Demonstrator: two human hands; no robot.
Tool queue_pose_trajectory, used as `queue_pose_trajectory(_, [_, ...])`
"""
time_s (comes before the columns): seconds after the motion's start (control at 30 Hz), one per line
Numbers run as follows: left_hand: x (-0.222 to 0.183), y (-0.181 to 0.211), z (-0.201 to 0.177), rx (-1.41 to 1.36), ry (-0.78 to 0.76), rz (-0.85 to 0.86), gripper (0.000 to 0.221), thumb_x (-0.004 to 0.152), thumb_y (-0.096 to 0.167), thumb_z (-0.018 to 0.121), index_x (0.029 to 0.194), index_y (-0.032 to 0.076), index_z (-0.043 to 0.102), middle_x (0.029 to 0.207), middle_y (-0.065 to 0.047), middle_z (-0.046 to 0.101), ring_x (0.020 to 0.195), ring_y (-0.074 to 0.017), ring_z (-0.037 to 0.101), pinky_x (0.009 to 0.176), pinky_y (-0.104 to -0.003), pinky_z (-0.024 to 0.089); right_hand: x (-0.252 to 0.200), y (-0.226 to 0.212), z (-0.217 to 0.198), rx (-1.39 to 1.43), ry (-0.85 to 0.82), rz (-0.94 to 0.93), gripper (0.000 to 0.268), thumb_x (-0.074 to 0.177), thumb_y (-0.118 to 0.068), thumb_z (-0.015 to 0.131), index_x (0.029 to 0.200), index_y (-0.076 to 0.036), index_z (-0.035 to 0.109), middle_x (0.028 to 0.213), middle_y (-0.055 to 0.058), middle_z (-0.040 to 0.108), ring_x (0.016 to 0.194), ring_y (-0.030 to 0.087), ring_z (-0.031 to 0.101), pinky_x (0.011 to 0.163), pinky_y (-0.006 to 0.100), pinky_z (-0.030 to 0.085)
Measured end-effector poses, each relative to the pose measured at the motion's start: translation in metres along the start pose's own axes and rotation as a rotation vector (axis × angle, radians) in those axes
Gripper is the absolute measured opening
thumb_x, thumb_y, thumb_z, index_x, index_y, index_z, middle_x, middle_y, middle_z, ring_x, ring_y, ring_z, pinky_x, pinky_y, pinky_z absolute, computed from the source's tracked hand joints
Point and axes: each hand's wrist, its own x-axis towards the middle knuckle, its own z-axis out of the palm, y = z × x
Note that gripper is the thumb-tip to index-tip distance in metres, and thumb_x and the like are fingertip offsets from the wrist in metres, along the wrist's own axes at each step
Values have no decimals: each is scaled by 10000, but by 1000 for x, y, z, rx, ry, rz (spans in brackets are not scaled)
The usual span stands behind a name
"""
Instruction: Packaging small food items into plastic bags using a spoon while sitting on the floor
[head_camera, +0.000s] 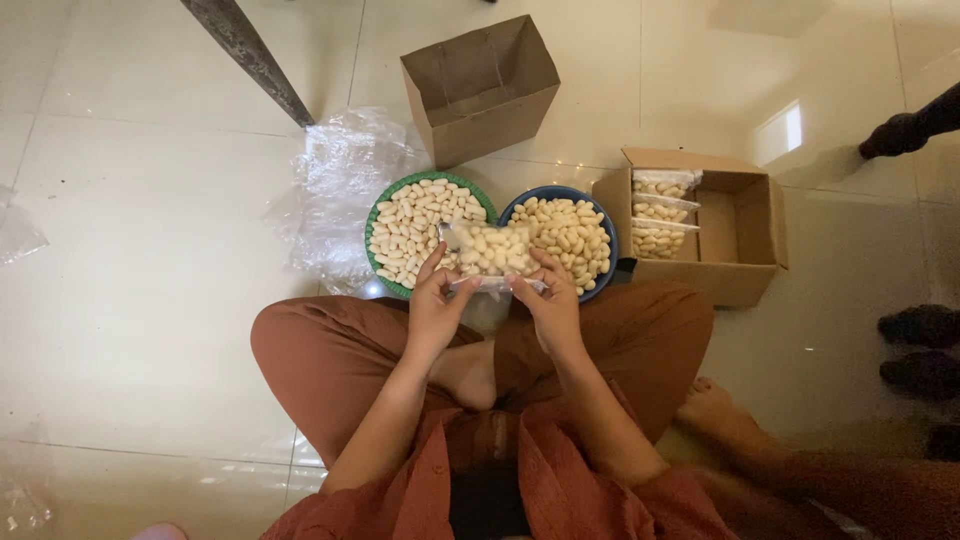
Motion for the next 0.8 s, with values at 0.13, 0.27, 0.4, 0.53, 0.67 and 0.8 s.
queue_pose_trajectory(0.13, [0,6,2,-169,-7,-140,284,879,118,756,740,-38,564,1462,-346,334,1319,-519,426,1047,-502,433,-2,-7,2,38,-26,57,339,807,-80,820,669,-46,513,1287,111,479,1102,181,547,916,296,502])
queue_pose_trajectory(0.27, [-3,22,-4,-247,-145,-260,660,738,154,868,1230,91,433,1415,-197,316,1191,-380,506,983,-505,499,-2,-9,-3,-14,-109,50,317,800,-66,834,677,-10,546,1289,137,510,1096,205,570,886,313,514])
queue_pose_trajectory(0.4, [-1,10,-13,-158,-260,-368,645,732,76,886,1324,156,642,1593,-284,-12,1281,-506,442,762,-427,647,-7,-33,0,12,-208,81,277,807,-38,814,716,70,576,1395,164,437,980,202,635,745,281,611])
queue_pose_trajectory(0.53, [-3,13,-7,-143,-191,-357,321,812,59,812,1127,75,755,1594,-291,28,1162,-448,574,649,-379,661,1,-23,-9,-52,-312,-6,257,779,-40,843,823,73,616,1408,166,430,1000,248,660,749,307,630])
queue_pose_trajectory(0.67, [-5,-1,-9,-202,-168,-294,221,846,114,789,1015,-24,754,1570,-343,95,1043,-407,649,612,-366,656,1,-38,-7,-337,-430,-233,441,731,-119,880,1104,-43,658,1317,135,570,1142,285,638,868,346,564])
queue_pose_trajectory(0.8, [-3,-22,-12,-243,-295,-253,295,826,52,791,1108,-8,728,1474,-282,365,971,-292,709,663,-305,650,6,-36,-9,-512,-432,-432,210,829,-117,793,1029,-99,730,1168,103,702,1085,334,679,927,452,523])
